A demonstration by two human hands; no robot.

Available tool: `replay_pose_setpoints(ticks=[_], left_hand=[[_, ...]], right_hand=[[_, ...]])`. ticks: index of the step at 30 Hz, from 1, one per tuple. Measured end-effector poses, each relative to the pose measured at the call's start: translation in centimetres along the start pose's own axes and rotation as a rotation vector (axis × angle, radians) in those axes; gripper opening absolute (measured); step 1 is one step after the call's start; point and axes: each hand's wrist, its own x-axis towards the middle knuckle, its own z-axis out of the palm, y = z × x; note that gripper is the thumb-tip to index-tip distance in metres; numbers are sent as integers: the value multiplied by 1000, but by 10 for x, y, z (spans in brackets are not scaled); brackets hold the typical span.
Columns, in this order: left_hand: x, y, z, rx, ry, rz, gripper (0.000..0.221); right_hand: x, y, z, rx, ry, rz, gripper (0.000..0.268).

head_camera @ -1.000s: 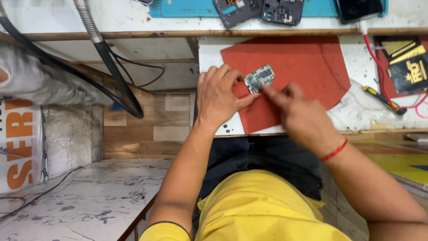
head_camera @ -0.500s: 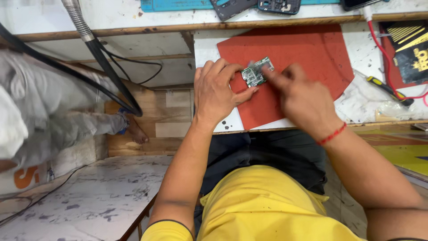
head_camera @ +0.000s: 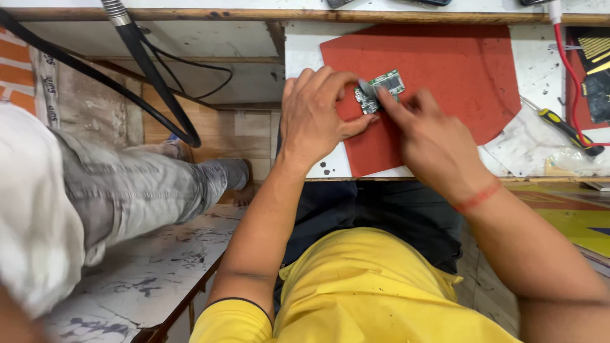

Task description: The person scrubs a small green circuit board with a purple toothbrush on a red mat. They repeatedly rub the surface and edges of the board, occasionally flipping it over to clean different sides. The person holds the board steady with one hand while scrubbing with the other.

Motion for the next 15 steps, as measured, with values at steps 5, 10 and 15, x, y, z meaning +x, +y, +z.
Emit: replay_pose_setpoints(ticks=[5, 10, 15], left_hand=[[-3, 0, 0, 7, -2, 4, 61], [-3, -6, -1, 5, -2, 42, 55], [-2, -7, 1, 9, 48, 131, 48]], right_hand=[[-10, 0, -3, -56, -67, -16, 63], [-8, 14, 1, 4, 82, 11, 60], [-7, 15, 2, 44, 118, -108, 61]])
